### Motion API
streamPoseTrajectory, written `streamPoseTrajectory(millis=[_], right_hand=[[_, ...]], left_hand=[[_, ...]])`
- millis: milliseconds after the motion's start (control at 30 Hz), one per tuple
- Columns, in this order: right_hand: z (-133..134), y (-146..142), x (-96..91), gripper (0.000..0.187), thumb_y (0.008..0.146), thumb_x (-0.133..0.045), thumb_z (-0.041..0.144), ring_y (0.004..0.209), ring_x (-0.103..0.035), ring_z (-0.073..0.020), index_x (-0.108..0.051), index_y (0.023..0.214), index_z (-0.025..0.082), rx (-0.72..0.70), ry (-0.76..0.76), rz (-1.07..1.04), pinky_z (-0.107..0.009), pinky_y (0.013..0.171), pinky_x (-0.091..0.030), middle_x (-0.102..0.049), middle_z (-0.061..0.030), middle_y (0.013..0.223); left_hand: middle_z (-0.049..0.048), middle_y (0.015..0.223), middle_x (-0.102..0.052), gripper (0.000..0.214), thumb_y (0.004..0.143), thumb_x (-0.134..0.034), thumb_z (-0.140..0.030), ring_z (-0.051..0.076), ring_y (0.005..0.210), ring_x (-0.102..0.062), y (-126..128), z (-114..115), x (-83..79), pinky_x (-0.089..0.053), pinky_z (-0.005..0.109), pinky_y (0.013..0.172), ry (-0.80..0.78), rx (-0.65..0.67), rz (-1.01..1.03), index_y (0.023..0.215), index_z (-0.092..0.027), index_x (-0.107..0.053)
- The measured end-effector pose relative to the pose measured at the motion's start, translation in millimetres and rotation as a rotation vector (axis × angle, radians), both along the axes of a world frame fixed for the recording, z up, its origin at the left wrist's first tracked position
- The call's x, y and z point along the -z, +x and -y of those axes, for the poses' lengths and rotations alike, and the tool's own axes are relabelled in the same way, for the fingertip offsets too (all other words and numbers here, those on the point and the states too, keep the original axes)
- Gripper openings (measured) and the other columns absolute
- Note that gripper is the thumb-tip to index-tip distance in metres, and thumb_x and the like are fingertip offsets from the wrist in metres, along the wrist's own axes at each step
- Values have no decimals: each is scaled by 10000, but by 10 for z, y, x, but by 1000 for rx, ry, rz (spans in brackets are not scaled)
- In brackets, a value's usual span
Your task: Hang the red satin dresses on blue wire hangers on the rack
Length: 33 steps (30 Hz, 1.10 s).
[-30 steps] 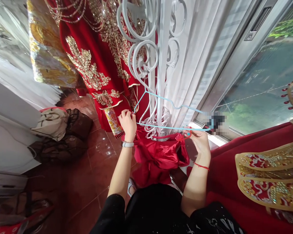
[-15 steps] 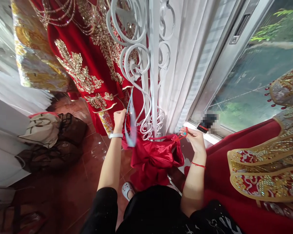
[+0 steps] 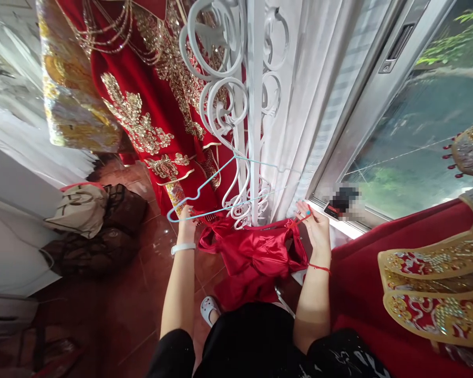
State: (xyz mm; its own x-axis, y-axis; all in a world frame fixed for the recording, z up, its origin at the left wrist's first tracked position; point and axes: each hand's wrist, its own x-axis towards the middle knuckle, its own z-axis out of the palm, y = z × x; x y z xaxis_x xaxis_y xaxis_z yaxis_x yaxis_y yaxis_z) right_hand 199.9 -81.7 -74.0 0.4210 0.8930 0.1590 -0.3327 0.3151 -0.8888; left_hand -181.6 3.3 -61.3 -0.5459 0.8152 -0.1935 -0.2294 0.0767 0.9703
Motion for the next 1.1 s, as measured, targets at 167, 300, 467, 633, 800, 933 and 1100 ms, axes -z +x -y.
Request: streamPoseTrajectory(millis=[167, 300, 467, 633, 800, 933, 1100], right_hand=[[-41, -112, -25, 468, 739, -857, 525, 1381, -596, -264, -784, 1134, 286, -72, 67, 48, -469, 1192, -459, -709, -86, 1370], [-35, -167, -67, 507, 756, -832, 539, 1440, -536, -251, -758, 1200, 305, -121, 49, 134, -413, 1197, -460, -669, -47, 1434], [-4, -178, -102, 574, 808, -788, 528, 1511, -442, -220, -683, 1338, 334, -165, 42, 192, -378, 1240, -397, -589, -10, 1527], [99, -176, -247, 556, 805, -815, 457, 1510, -443, -245, -690, 1336, 348, -245, 96, 205, -400, 1244, -398, -587, 9, 1527], [236, -352, -525, 506, 796, -824, 448, 1432, -541, -302, -748, 1268, 280, -377, 88, 300, -459, 1203, -451, -679, -41, 1417], [291, -527, -649, 508, 726, -872, 438, 1293, -659, -318, -790, 1196, 261, -567, 59, 384, -475, 1142, -508, -773, -65, 1235], [275, -645, -629, 466, 789, -795, 406, 1101, -739, -258, -784, 1216, 219, -497, 20, 484, -469, 1115, -524, -815, -48, 1045]], left_hand=[[-29, 627, -505, 96, 734, -581, -247, 95, 541, -474, -48, 265, 137, -387, 214, 557, -158, -39, 207, 727, -203, -496], [-34, 595, -465, 41, 740, -520, -177, 91, 523, -443, 10, 407, 92, -418, 215, 573, -133, -8, 326, 757, -187, -555], [-27, 630, -478, 174, 769, -518, -202, 83, 529, -436, 167, 501, -106, -424, 215, 564, 22, 192, 484, 873, -141, -644], [14, 870, -614, 265, 791, -660, -325, 93, 681, -558, 624, 400, -297, -458, 227, 651, 204, 223, 186, 1006, -176, -615], [123, 1247, -574, 683, 651, -849, -282, 194, 1007, -655, 1453, 294, -187, -524, 328, 874, 260, 244, -216, 1211, -205, -464], [162, 1313, -523, 508, 845, -695, -307, 242, 1147, -625, 1893, 316, 33, -487, 405, 1022, 321, 137, -423, 1261, -209, -421], [161, 1225, -559, 268, 946, -500, -230, 262, 1179, -589, 1975, 310, 140, -448, 441, 1084, 248, 46, -428, 1204, -210, -432]])
